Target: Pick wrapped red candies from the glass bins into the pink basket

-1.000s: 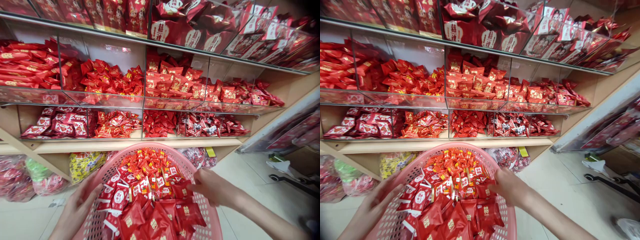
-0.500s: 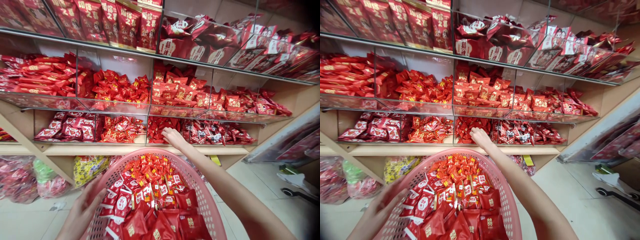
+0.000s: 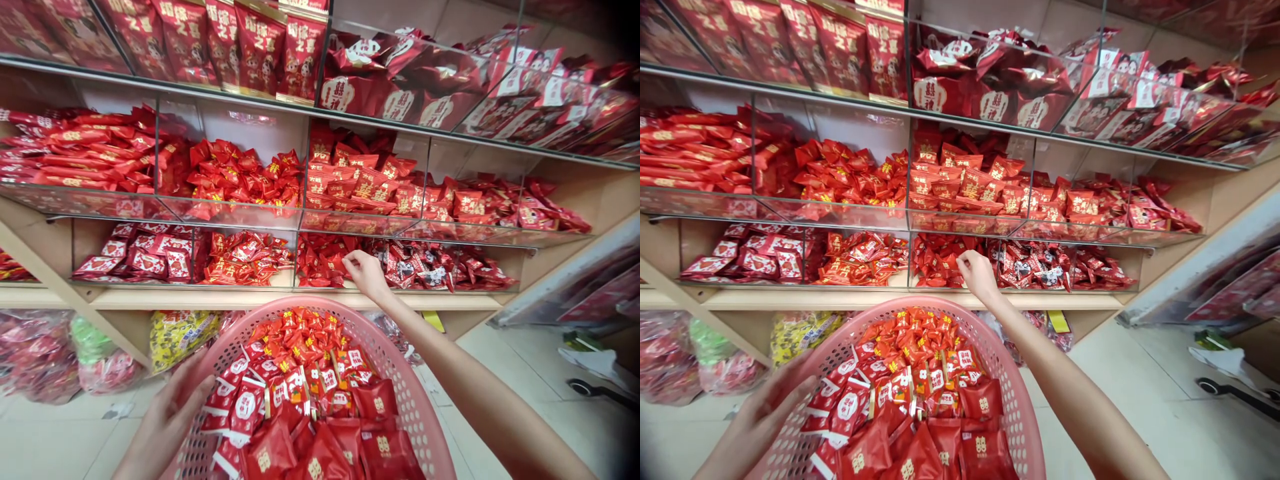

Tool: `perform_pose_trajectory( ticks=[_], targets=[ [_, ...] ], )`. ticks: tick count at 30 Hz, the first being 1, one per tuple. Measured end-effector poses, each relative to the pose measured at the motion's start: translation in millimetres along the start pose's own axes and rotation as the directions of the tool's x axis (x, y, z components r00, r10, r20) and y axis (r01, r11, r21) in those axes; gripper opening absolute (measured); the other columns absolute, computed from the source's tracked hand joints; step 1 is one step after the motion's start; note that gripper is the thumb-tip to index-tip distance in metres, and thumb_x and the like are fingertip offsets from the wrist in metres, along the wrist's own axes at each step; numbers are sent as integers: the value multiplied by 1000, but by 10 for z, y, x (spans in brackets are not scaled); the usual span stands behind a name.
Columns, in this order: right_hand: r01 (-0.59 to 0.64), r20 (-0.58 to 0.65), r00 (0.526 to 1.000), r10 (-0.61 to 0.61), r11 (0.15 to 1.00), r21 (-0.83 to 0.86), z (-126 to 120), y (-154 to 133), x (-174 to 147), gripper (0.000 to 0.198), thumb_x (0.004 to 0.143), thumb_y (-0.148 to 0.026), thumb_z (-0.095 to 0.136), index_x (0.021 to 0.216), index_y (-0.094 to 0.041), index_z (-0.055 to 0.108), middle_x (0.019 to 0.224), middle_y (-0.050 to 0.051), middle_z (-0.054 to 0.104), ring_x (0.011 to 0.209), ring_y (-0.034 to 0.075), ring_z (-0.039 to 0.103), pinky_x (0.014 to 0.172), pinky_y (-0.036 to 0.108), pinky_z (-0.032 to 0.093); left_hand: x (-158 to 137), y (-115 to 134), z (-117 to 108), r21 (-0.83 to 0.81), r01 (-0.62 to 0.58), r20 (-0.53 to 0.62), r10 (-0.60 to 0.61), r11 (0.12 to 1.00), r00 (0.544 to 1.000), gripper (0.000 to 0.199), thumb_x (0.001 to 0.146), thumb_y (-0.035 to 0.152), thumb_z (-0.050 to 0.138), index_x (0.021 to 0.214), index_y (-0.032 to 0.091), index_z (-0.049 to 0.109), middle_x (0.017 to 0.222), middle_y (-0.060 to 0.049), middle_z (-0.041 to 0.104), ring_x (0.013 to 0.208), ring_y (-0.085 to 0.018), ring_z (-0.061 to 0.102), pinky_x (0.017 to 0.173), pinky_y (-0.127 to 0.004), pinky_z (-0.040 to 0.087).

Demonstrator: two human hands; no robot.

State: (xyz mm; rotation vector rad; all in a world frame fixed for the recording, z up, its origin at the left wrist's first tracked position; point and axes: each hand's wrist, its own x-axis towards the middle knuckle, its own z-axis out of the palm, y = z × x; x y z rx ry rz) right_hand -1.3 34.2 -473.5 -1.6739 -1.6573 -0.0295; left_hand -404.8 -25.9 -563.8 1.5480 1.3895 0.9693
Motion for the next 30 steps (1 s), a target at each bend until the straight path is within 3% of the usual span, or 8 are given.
perform_pose_trajectory(
  ticks=[3,7,12,15,18,20,26,30],
  targets=[
    [-55,27,998,50,970,238,-102,-209,-249,20,85,-32,50,74,-17,58,72,3,61,67,15,55,65,26,42,46,121,-30,28,-32,-28,32,999,999,63,67,60,66,117,21,62,123,-10,63,116,-32,57,98,-45,47],
    [-160,223,973,60,872,463,-159,-628,-724,22,85,-37,52,74,-18,57,71,1,58,66,15,52,63,26,42,50,541,73,14,-113,1,113,994,994,59,69,58,64,115,22,63,119,-9,66,114,-31,58,95,-44,49],
    [-270,437,900,0,786,556,-122,-1023,-1183,24,86,-38,53,71,-19,56,71,0,55,67,13,49,64,24,41,-52,998,341,-93,-159,256,178,983,950,43,76,48,61,111,24,66,115,-8,67,107,-27,62,92,-42,50],
    [-329,486,874,5,741,585,-90,-1110,-1287,25,85,-39,56,71,-19,56,69,-1,54,65,13,48,62,24,40,-90,1035,410,-127,-165,334,198,978,921,29,79,44,59,96,23,70,93,-6,71,88,-22,65,80,-36,54],
    [-419,536,844,35,666,617,-60,-1126,-1314,26,82,-43,59,73,-18,57,68,-1,54,65,12,49,61,23,40,-105,991,416,-151,-170,355,214,974,910,24,82,41,57,79,19,68,71,-2,65,68,-16,60,64,-26,51],
    [-460,562,826,45,630,626,-38,-1126,-1321,26,80,-45,62,79,-18,59,71,-1,56,66,12,50,62,23,41,-117,968,414,-161,-153,368,204,975,907,25,83,41,56,74,19,65,66,-1,61,64,-14,55,60,-24,47],
    [-396,514,856,46,699,596,23,-1116,-1361,35,85,-49,53,69,-17,57,63,-2,48,61,11,44,57,22,36,-168,972,408,-136,-106,423,155,985,893,29,85,43,53,72,18,59,68,-1,58,66,-13,51,62,-24,41],
    [-376,495,867,52,719,584,17,-1096,-1391,37,87,-48,50,66,-17,54,61,-3,45,59,11,41,56,22,35,-171,973,404,-130,-119,394,161,984,905,30,83,43,55,69,17,60,66,-1,60,63,-13,52,59,-23,41]
  ],
)
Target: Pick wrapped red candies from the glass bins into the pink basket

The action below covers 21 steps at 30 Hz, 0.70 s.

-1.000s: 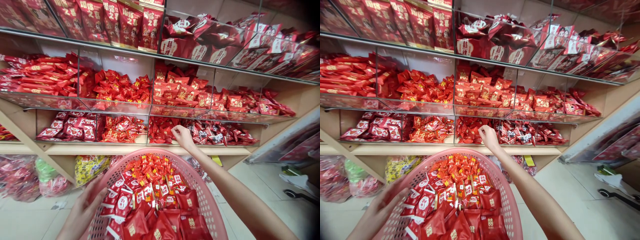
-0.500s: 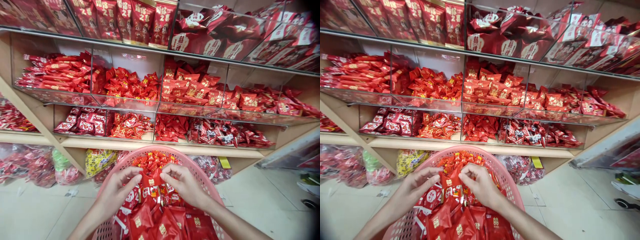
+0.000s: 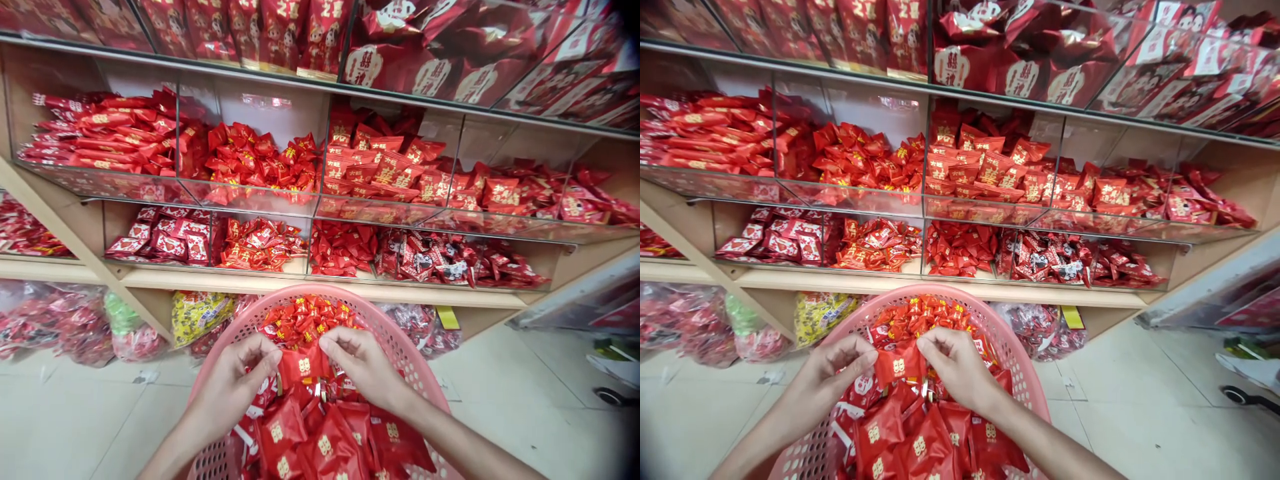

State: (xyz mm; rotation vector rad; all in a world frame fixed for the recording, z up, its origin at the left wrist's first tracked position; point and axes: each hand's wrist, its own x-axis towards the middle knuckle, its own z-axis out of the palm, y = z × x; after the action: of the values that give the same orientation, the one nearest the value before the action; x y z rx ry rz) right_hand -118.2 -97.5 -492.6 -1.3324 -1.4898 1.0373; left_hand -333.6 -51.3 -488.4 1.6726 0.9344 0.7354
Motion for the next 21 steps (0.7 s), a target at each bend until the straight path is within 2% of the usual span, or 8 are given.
perform_pose_trajectory(
  ticks=[5,9,11,13,16,19,21],
  targets=[
    [-14,-38,999,16,998,68,-2,-56,-10,36,86,-47,52,67,-17,55,62,-2,50,60,11,46,58,22,37,29,-7,4,-25,-39,-123,36,999,992,27,81,40,57,66,17,61,60,0,59,59,-12,53,57,-23,43],
    [-66,33,997,63,993,100,31,-136,-3,34,87,-46,52,68,-17,56,61,-1,55,57,11,50,57,22,39,14,21,-82,-24,-34,-143,31,999,989,29,79,43,60,66,17,63,60,-1,61,58,-13,55,57,-25,45],
    [-88,83,993,81,992,87,71,-142,-14,33,87,-44,51,68,-17,55,59,-2,55,55,10,50,55,22,39,-6,4,-177,-23,-17,-202,12,1000,979,30,77,46,61,69,17,65,64,-3,65,61,-15,59,60,-26,48],
    [-109,143,985,100,992,61,142,-109,-39,32,87,-41,51,65,-17,54,58,-2,54,53,10,49,53,21,38,-33,-61,-292,-22,3,-340,-10,1000,940,31,75,48,62,75,18,66,72,-4,69,69,-18,63,68,-29,50],
    [-153,240,961,141,988,32,311,-11,-95,27,85,-32,52,62,-17,53,56,-2,54,52,9,51,53,20,39,-80,-243,-454,-9,47,-524,-45,999,850,35,72,51,65,84,18,67,86,-5,71,84,-21,64,79,-32,51],
    [-237,331,919,215,971,28,514,81,-152,21,81,-27,53,63,-16,55,55,-2,57,50,9,54,52,20,41,-125,-469,-549,-39,111,-605,-112,993,788,40,68,52,68,89,19,68,100,-7,71,94,-24,64,83,-33,51],
    [-281,362,896,256,959,18,635,112,-174,19,79,-26,55,63,-15,57,54,-2,58,49,9,56,50,19,41,-150,-599,-566,-97,122,-623,-156,988,767,44,64,52,70,92,18,69,105,-9,70,100,-26,63,83,-33,51]
  ],
)
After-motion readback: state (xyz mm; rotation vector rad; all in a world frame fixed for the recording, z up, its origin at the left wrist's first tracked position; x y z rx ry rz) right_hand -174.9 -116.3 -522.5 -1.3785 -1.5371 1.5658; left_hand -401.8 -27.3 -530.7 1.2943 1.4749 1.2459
